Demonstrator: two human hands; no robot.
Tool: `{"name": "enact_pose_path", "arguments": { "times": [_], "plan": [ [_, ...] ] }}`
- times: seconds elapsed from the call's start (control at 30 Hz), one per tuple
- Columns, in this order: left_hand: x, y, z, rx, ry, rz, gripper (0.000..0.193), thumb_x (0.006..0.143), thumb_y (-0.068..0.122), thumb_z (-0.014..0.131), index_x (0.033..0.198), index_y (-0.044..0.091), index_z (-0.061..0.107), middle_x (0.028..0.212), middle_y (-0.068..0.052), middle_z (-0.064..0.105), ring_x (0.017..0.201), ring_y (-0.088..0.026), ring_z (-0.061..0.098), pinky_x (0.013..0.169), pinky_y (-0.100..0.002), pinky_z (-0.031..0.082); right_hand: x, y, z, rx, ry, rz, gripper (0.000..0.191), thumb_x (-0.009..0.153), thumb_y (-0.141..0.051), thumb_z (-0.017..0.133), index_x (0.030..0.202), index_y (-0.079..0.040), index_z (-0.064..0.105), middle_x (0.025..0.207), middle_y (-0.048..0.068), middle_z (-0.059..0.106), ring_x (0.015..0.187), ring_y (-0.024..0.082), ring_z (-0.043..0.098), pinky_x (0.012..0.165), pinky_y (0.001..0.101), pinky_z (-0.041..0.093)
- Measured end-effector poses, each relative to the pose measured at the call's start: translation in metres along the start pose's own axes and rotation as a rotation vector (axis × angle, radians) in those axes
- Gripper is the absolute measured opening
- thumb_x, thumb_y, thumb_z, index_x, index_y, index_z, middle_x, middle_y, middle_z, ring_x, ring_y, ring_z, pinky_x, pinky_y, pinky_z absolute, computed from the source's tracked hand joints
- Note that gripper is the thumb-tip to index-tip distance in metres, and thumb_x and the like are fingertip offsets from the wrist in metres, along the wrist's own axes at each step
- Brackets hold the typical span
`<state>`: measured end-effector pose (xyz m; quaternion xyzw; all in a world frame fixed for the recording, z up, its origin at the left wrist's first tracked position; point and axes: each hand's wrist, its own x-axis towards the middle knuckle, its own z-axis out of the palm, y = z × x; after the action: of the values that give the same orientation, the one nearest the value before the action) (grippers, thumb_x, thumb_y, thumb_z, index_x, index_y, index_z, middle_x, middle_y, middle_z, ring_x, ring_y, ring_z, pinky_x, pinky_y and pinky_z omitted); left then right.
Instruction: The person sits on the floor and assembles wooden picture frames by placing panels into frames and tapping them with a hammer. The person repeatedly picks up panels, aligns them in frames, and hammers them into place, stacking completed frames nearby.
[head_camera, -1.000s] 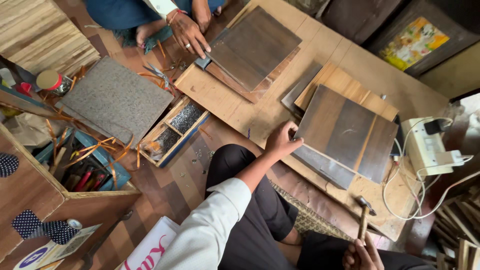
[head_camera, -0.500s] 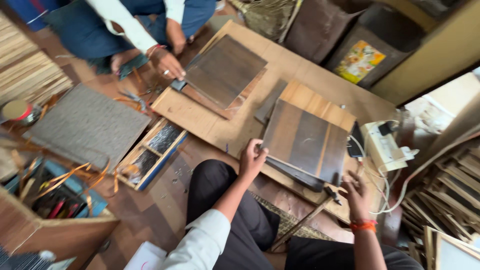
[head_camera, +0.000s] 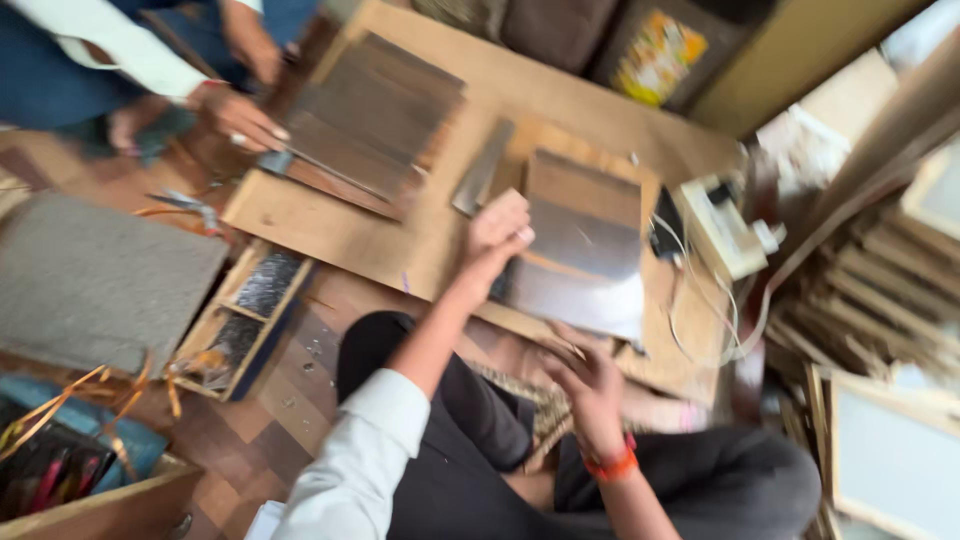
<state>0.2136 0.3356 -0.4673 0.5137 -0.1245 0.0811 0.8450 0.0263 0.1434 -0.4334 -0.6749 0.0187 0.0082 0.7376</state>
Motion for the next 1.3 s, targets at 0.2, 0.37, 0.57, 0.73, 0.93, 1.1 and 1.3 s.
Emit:
{"name": "enact_pose_path", "arguments": {
  "times": [0.2, 0.37, 0.57, 0.73, 0.93, 1.1, 1.3],
  "plan": [
    [-0.049, 0.056, -0.13, 0.508, 0.128, 0.015, 0.042, 0.096, 0.003, 0.071, 0.138, 0.001, 0.063, 0.121, -0.004, 0.066, 0.108, -0.011, 0.064, 0.095, -0.028, 0.054, 0.024, -0.03, -0.04, -0.809, 0.112, -0.497, 0.043, 0.077, 0.001, 0.081, 0.118, -0.005, 0.068, 0.131, 0.017, 0.063, 0.112, 0.03, 0.064, 0.09, 0.0364, 0.055],
    [-0.103, 0.114, -0.263, 1.498, 0.163, -0.211, 0.01, 0.096, 0.01, 0.071, 0.106, 0.008, 0.073, 0.098, -0.014, 0.074, 0.09, -0.032, 0.071, 0.081, -0.043, 0.056, 0.054, -0.018, -0.076, -0.916, 0.131, -0.255, 0.053, 0.079, -0.014, 0.085, 0.128, -0.01, 0.068, 0.116, 0.013, 0.063, 0.1, 0.026, 0.067, 0.082, 0.0373, 0.057],
    [-0.117, 0.114, -0.308, 1.763, -0.132, -0.387, 0.029, 0.085, 0.015, 0.073, 0.114, 0.018, 0.075, 0.098, -0.012, 0.075, 0.089, -0.037, 0.071, 0.075, -0.05, 0.056, 0.077, 0.003, -0.071, -1.055, 0.091, -0.258, 0.04, 0.081, -0.021, 0.086, 0.118, -0.009, 0.076, 0.108, 0.012, 0.066, 0.098, 0.031, 0.063, 0.082, 0.0394, 0.054],
    [-0.111, 0.112, -0.314, 1.653, -0.104, -0.486, 0.019, 0.089, 0.013, 0.069, 0.108, 0.013, 0.074, 0.097, -0.011, 0.075, 0.09, -0.034, 0.072, 0.077, -0.047, 0.057, 0.094, 0.004, -0.063, -1.026, 0.107, -0.31, 0.038, 0.077, -0.019, 0.086, 0.113, -0.008, 0.079, 0.108, 0.011, 0.068, 0.103, 0.03, 0.063, 0.09, 0.0395, 0.052],
    [-0.115, 0.116, -0.306, 1.709, -0.121, -0.399, 0.021, 0.086, 0.01, 0.069, 0.107, 0.011, 0.072, 0.101, -0.013, 0.074, 0.093, -0.036, 0.069, 0.077, -0.047, 0.055, 0.111, 0.004, -0.046, -1.029, 0.087, -0.373, 0.032, 0.083, -0.014, 0.085, 0.114, -0.008, 0.08, 0.111, 0.011, 0.069, 0.107, 0.032, 0.061, 0.095, 0.0414, 0.051],
    [-0.113, 0.114, -0.301, 1.653, -0.108, -0.417, 0.014, 0.094, 0.014, 0.07, 0.107, 0.009, 0.071, 0.1, -0.014, 0.073, 0.093, -0.037, 0.069, 0.077, -0.048, 0.054, 0.097, -0.005, -0.052, -0.907, 0.093, -0.389, 0.047, 0.085, -0.008, 0.08, 0.13, -0.006, 0.067, 0.114, 0.015, 0.064, 0.099, 0.028, 0.066, 0.082, 0.0368, 0.056],
    [-0.108, 0.11, -0.294, 1.64, -0.199, -0.574, 0.019, 0.088, 0.007, 0.068, 0.107, 0.007, 0.071, 0.089, -0.013, 0.075, 0.087, -0.03, 0.074, 0.079, -0.043, 0.057, 0.005, -0.007, -0.077, -0.882, 0.077, 0.072, 0.042, 0.097, -0.012, 0.067, 0.139, -0.011, 0.063, 0.088, 0.011, 0.07, 0.071, 0.023, 0.069, 0.066, 0.0359, 0.054]
  ]
}}
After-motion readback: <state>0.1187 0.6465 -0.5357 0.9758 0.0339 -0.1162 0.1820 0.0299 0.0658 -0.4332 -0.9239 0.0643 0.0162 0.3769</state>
